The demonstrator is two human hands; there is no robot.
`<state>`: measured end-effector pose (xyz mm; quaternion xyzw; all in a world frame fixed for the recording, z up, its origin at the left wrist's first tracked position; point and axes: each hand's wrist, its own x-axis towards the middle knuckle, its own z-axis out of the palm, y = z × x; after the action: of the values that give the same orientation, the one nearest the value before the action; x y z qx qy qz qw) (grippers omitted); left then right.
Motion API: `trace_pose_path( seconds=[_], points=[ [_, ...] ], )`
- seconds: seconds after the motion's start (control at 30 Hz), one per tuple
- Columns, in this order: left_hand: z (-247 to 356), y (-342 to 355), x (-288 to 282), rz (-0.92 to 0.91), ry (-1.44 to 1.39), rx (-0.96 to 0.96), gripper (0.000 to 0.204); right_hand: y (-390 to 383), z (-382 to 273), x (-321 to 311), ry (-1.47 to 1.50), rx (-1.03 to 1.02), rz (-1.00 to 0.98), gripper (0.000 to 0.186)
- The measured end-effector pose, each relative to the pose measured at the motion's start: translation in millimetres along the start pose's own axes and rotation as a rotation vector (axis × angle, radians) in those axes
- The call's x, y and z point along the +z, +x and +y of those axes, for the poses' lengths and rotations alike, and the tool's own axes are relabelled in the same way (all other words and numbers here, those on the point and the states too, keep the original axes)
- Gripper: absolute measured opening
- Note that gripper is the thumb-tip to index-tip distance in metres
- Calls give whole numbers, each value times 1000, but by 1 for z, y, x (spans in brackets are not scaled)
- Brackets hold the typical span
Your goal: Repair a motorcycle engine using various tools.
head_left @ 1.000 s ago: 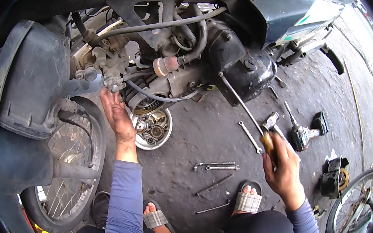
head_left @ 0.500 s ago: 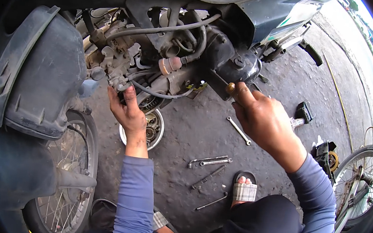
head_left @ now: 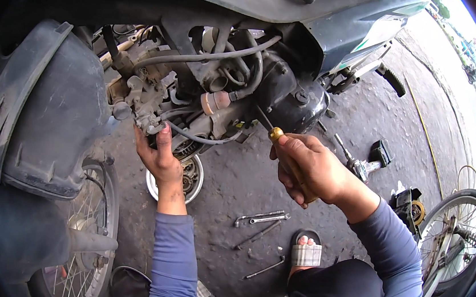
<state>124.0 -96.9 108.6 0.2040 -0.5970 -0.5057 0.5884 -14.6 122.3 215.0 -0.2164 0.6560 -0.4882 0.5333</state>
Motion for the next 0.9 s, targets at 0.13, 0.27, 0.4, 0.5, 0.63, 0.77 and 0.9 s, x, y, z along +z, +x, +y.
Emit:
trace_pose_path(
  seconds=[0.13, 0.27, 0.4, 0.5, 0.63, 0.77, 0.9],
  points=[
    [3, 1, 3, -9, -39, 21, 44, 11, 9, -13, 140, 29, 29, 41],
    [-2, 8, -9, -99, -98, -78, 41, 19, 12, -5, 231, 115, -10, 44],
    [-1, 11, -9, -112, -158, -125, 35, 20, 11, 7, 313, 104, 30, 46],
    [-3, 12, -12, -109, -204, -120, 28, 24, 13, 6, 267, 110, 35, 49],
    [-10, 10, -11, -46, -139, -31, 39, 25, 25, 47, 119, 150, 248, 48],
    [-17, 13, -16, -88, -216, -78, 44, 22, 22, 71, 453, 149, 161, 40],
    [-12, 13, -21, -149, -143, -33, 47, -2, 12, 10, 381, 162, 51, 40]
  ],
)
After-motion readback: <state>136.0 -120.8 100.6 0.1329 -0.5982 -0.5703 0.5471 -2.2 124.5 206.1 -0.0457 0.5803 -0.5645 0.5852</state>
